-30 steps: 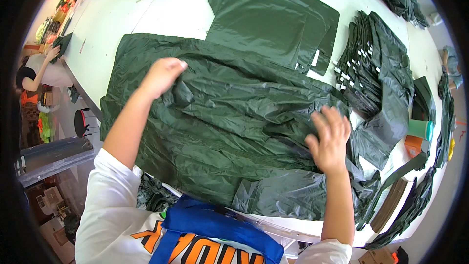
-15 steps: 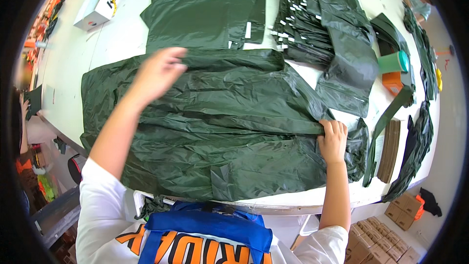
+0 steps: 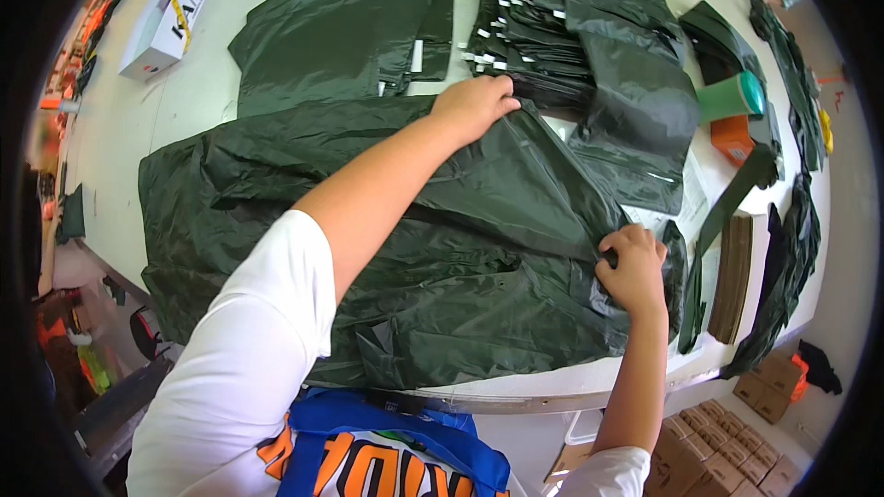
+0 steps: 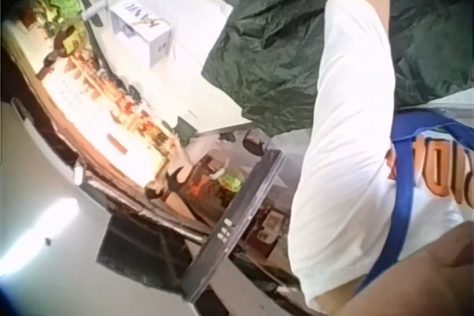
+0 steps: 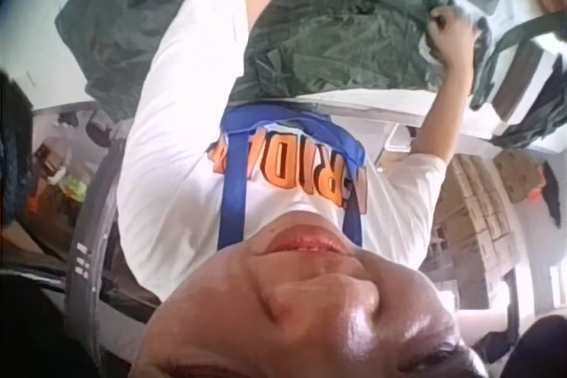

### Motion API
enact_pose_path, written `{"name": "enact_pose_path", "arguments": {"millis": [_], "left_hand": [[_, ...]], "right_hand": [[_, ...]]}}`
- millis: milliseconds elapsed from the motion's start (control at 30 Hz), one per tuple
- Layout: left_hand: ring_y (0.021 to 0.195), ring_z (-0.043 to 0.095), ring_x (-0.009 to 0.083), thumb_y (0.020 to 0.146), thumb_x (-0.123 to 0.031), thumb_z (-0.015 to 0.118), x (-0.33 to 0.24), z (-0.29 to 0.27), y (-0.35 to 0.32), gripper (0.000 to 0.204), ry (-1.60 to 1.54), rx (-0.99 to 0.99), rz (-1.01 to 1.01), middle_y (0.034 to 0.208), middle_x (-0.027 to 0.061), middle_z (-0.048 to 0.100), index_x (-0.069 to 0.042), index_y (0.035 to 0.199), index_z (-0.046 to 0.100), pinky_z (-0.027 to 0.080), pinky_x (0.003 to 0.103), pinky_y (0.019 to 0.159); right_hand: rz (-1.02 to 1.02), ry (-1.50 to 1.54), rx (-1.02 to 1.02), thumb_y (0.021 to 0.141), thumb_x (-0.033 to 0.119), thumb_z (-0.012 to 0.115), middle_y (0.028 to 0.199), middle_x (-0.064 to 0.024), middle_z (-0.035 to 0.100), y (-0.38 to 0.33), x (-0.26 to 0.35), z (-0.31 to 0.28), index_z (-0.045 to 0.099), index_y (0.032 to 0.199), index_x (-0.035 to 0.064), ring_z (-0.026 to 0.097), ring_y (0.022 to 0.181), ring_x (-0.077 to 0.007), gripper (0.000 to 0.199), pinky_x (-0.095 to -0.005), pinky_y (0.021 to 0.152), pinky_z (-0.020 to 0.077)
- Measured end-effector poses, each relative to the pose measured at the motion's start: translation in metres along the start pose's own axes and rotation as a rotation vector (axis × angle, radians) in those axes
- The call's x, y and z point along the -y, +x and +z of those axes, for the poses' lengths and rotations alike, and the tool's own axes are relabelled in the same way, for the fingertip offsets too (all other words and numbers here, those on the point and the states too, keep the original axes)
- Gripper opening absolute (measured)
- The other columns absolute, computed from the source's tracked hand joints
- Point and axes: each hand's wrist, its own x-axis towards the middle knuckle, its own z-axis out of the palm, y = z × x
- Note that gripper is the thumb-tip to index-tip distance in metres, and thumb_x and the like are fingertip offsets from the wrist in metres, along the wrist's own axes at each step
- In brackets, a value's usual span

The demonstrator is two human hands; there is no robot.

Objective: The person folds a large green tarp on a white table, then places it into a small green drawstring bag. They repeat the process with a second tarp, folding and bagging it as well.

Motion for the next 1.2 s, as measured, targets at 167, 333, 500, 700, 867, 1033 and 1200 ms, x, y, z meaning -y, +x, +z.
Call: {"name": "enact_pose_path", "arguments": {"millis": [167,333,500,700,867,1033,1200], "left_hand": [[0.104,0.055,0.0344,0.08,-0.022,0.068,0.007,-0.026,-0.047,0.037,-0.07,-0.248,0.101,0.111,0.0125,0.058,-0.01,0.112,0.055,0.044,0.044,0.087],[0.118,0.044,0.0347,0.074,-0.021,0.073,0.028,-0.164,-0.182,0.058,0.434,-0.503,-0.186,0.13,0.0135,0.047,-0.008,0.125,0.049,0.032,0.045,0.101],[0.089,0.048,0.0131,0.088,-0.025,0.066,0.126,-0.176,-0.318,0.036,-0.406,-0.961,-0.841,0.099,0.0021,0.054,0.0,0.112,0.055,0.041,0.028,0.079],[0.05,0.04,0.0247,0.091,-0.02,0.061,0.145,-0.213,-0.308,0.025,-0.073,-0.825,-0.424,0.061,0.0145,0.047,0.0,0.08,0.05,0.039,0.034,0.049],[0.091,0.058,0.0167,0.088,-0.022,0.061,0.195,-0.234,-0.318,0.041,-0.541,-0.441,-0.567,0.102,0.0058,0.063,-0.002,0.123,0.053,0.045,0.029,0.083],[0.079,0.052,0.0097,0.086,-0.023,0.066,0.175,-0.27,-0.24,0.039,-0.358,-0.224,-0.727,0.086,0.0027,0.061,-0.006,0.12,0.057,0.041,0.025,0.073],[0.068,0.057,0.0127,0.088,-0.01,0.06,0.246,-0.223,-0.24,0.014,0.064,-0.285,-0.59,0.078,0.0041,0.064,-0.008,0.102,0.062,0.046,0.028,0.065]], "right_hand": [[-0.275,0.549,-0.32,0.084,0.016,0.061,0.125,-0.0179,0.051,0.082,0.118,-0.01,0.052,0.126,0.005,0.048,0.116,-0.0365,0.044,-0.0425,0.105,0.0314],[-0.147,-0.104,-0.294,0.085,0.041,0.06,0.154,-0.0061,0.022,0.128,0.12,0.076,0.04,0.142,0.0224,0.016,0.142,-0.0334,0.063,-0.0557,0.112,0.0125],[-0.165,-0.135,-0.317,0.088,0.04,0.056,0.155,-0.0056,0.021,0.133,0.128,0.081,0.039,0.143,0.0234,0.015,0.143,-0.0329,0.06,-0.0543,0.113,0.0098],[-0.128,-0.214,-0.324,0.091,0.04,0.05,0.155,-0.0033,0.021,0.137,0.121,0.086,0.034,0.145,0.0234,0.013,0.143,-0.0328,0.059,-0.0538,0.113,0.0077],[-0.143,-0.232,-0.341,0.091,0.04,0.049,0.155,-0.0029,0.021,0.141,0.123,0.089,0.033,0.146,0.0236,0.013,0.143,-0.0334,0.059,-0.0533,0.113,0.0079],[-0.126,-0.217,-0.334,0.089,0.041,0.053,0.154,-0.0039,0.023,0.141,0.125,0.086,0.036,0.144,0.0231,0.015,0.143,-0.0328,0.06,-0.0534,0.113,0.0103],[-0.142,-0.173,-0.343,0.091,0.037,0.052,0.152,-0.0039,0.028,0.142,0.127,0.084,0.037,0.144,0.0214,0.022,0.14,-0.0322,0.057,-0.051,0.112,0.0161]]}}
